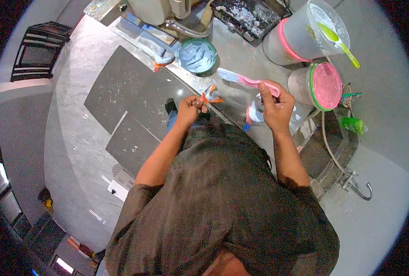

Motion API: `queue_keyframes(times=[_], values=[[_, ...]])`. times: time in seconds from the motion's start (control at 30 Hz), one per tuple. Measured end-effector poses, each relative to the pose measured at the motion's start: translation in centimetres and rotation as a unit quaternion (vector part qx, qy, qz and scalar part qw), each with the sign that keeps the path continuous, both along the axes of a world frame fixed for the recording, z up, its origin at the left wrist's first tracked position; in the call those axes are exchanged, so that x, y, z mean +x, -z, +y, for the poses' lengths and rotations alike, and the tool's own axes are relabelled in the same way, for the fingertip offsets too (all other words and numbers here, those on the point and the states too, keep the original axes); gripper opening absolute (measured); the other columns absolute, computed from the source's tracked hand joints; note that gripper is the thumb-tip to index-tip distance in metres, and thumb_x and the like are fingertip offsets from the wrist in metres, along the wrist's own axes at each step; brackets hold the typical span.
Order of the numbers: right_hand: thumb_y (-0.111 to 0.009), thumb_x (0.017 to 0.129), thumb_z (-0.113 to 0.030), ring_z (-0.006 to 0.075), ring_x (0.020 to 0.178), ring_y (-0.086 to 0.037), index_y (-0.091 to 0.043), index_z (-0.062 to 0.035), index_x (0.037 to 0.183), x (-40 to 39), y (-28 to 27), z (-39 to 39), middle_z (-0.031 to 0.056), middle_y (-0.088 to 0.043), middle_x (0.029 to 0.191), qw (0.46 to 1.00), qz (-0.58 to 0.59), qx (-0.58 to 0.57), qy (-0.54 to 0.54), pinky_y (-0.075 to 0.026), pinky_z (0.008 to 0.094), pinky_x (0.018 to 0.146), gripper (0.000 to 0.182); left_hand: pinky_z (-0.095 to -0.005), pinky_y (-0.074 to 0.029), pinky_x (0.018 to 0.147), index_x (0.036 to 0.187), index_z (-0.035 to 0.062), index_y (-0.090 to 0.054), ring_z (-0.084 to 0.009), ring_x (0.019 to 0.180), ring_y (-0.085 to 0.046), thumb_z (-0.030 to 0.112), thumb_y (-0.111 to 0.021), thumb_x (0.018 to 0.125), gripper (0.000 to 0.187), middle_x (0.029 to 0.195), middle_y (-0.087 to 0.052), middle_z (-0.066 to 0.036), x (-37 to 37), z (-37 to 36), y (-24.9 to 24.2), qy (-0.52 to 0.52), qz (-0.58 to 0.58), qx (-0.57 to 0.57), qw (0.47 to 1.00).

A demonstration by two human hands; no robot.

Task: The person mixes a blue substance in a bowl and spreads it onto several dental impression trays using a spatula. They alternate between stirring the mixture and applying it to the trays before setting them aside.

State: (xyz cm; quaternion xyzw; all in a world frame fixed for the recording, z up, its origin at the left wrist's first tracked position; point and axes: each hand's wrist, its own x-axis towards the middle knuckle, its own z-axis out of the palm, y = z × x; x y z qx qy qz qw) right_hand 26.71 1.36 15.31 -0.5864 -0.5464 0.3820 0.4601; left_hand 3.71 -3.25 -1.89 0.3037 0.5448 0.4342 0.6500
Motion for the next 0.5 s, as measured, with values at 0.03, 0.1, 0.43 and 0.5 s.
queue_keyframes(times=[0.03,0.1,0.43,0.5], values=[[-0.07,0.088,-0.017,0.0031,0.059,-0.049,-0.069,0.0002,0.095,-0.1,0.0,0.1,-0.0032,-0.059,0.071,1.0,-0.003,-0.013,0.0,-0.037,0.0186,0.053,0.019,-0.0244,-0.044,0.059,0.084,-0.0015,-0.064,-0.0109,0.06,-0.057,0.021,-0.055,0.097,0.027,0.068,-0.064,-0.005,-0.3,0.3,0.1,0.007,0.02,-0.003,1.0],[-0.069,0.088,-0.017,0.0029,0.059,-0.049,-0.069,0.0001,0.095,-0.3,0.0,0.8,-0.0035,-0.059,0.071,1.0,-0.004,-0.018,0.001,-0.036,0.0184,0.053,0.019,-0.0243,-0.044,0.059,0.084,-0.0013,-0.064,-0.0106,0.06,-0.057,0.021,-0.055,0.097,0.028,0.068,-0.064,-0.004,-0.4,0.4,-0.7,0.012,0.032,0.017,0.999],[-0.069,0.088,-0.017,0.0024,0.059,-0.048,-0.069,-0.0002,0.095,-0.1,0.1,0.3,-0.0042,-0.059,0.07,1.0,-0.006,-0.018,-0.003,-0.036,0.0187,0.052,0.019,-0.0243,-0.042,0.054,0.083,-0.0015,-0.066,-0.0079,0.058,-0.054,0.018,-0.057,0.095,0.024,0.066,-0.064,-0.004,-0.4,0.2,-0.2,-0.031,0.071,0.033,0.996],[-0.069,0.088,-0.018,0.0023,0.059,-0.048,-0.069,-0.0002,0.096,-0.3,0.2,0.8,-0.0042,-0.059,0.07,1.0,-0.01,-0.02,0.001,-0.036,0.0187,0.053,0.019,-0.0241,-0.041,0.054,0.084,-0.0014,-0.066,-0.0078,0.058,-0.054,0.018,-0.057,0.095,0.024,0.066,-0.063,-0.003,-0.5,0.6,-0.4,-0.023,0.095,0.065,0.993]])
